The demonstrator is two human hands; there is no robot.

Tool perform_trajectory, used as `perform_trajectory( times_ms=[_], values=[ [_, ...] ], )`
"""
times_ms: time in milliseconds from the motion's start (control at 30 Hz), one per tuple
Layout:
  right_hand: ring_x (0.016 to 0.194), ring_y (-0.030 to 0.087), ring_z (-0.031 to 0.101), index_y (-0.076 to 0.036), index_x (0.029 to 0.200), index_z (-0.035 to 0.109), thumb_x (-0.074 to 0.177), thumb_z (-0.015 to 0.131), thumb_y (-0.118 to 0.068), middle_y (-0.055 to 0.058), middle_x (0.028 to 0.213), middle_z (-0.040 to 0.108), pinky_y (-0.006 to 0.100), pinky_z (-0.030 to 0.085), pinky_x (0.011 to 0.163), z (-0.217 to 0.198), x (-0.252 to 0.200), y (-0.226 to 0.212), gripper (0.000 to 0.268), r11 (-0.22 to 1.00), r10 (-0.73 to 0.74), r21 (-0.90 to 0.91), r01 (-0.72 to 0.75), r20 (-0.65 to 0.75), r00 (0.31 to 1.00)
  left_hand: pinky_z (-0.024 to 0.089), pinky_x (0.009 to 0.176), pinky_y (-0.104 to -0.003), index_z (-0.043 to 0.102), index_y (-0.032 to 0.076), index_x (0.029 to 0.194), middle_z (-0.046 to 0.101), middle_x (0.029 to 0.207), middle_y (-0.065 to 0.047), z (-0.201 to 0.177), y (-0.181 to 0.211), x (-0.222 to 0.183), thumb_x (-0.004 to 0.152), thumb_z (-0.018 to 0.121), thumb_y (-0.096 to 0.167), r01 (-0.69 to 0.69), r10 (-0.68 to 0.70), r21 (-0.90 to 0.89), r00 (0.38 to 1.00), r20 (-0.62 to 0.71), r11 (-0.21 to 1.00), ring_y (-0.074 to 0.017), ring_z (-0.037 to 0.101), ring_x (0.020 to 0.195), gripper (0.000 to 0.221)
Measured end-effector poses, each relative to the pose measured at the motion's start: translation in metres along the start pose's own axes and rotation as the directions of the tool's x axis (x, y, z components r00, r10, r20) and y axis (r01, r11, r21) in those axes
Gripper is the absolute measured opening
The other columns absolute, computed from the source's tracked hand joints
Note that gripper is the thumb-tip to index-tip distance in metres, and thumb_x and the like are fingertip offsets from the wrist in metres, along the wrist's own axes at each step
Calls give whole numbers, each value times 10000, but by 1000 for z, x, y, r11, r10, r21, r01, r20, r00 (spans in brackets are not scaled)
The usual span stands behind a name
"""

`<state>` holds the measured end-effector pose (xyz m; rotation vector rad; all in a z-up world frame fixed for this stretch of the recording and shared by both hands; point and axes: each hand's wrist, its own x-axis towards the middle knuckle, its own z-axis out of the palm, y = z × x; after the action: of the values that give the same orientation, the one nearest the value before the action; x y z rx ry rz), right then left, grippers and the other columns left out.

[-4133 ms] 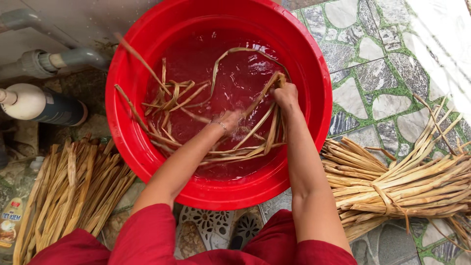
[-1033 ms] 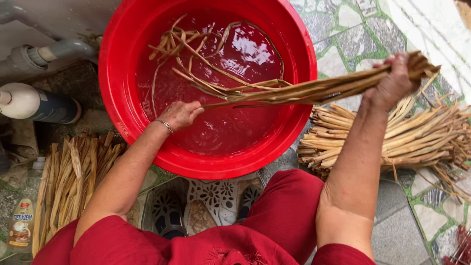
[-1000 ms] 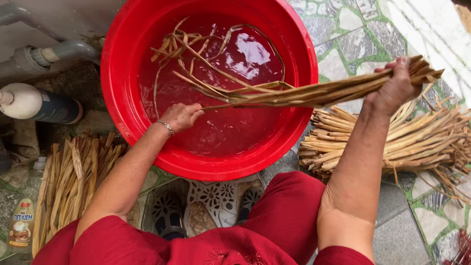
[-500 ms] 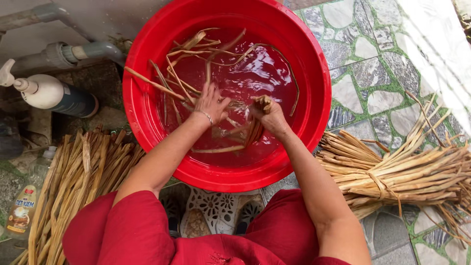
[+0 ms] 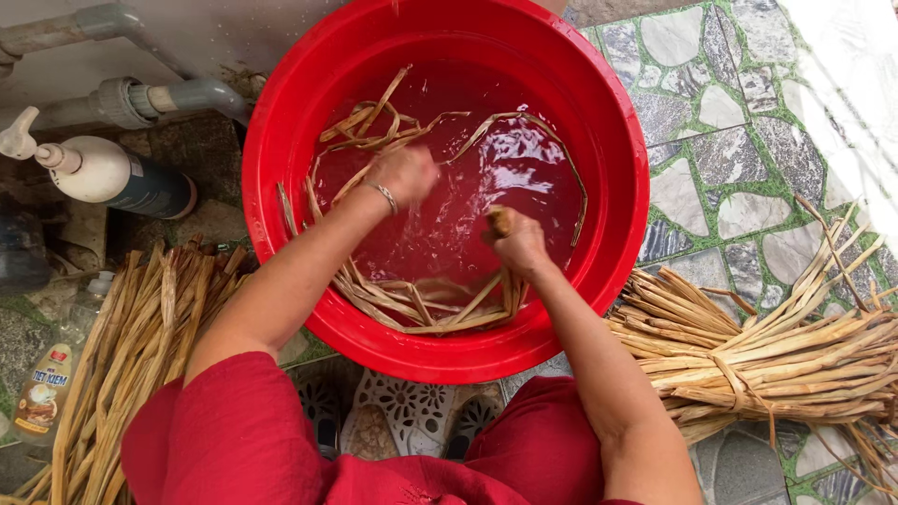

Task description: The person repeatedly submerges and agitates bundles of dried plant stalks in a red basin of water. They separate individual stalks from the bundles and place them into the water, continuing to soak and rinse them by hand.

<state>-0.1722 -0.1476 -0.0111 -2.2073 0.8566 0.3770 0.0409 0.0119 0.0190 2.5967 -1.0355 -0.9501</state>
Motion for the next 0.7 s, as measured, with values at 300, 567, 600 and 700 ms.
perform_trajectory(
  times_ms=[300, 567, 600, 700],
  values=[
    [821, 151, 682, -143, 1038, 733, 855, 702, -50, 48, 1036, 722, 383, 597, 747, 32, 5, -9, 208, 896, -435, 146, 419, 107, 894, 415, 986, -505, 741, 149, 1000, 613, 977, -61, -18, -45, 20, 948, 659, 224, 128, -221, -232, 869, -442, 964, -237, 536, 1007, 123],
    [651, 135, 619, -41, 1001, 660, 904, 783, -96, 78, 829, 662, 285, 560, 559, -69, -18, 1, 166, 590, 52, 802, 97, -157, 986, 609, 850, -374, 633, 41, 1024, 738, 888, -63, -73, 18, -25, 946, 499, 103, -419, 101, -890, 908, -407, 177, -164, 717, 839, 168],
    [641, 123, 615, -42, 1001, 658, 885, 811, -85, 58, 826, 664, 272, 548, 548, -75, -28, -2, 196, 506, 24, 848, 156, -195, 981, 615, 846, -374, 610, 49, 1020, 723, 874, -60, -76, 30, -35, 946, 496, 115, -403, 139, -903, 913, -384, 152, -169, 716, 837, 151],
    [659, 109, 634, -29, 1011, 682, 867, 842, -79, 43, 859, 703, 264, 555, 566, -85, -52, -17, 221, 340, -75, 893, 296, -288, 955, 619, 800, -369, 561, 78, 1007, 671, 818, -44, -79, 63, -66, 964, 501, 174, -334, 213, -935, 928, -305, 117, -171, 702, 805, 121]
  ],
)
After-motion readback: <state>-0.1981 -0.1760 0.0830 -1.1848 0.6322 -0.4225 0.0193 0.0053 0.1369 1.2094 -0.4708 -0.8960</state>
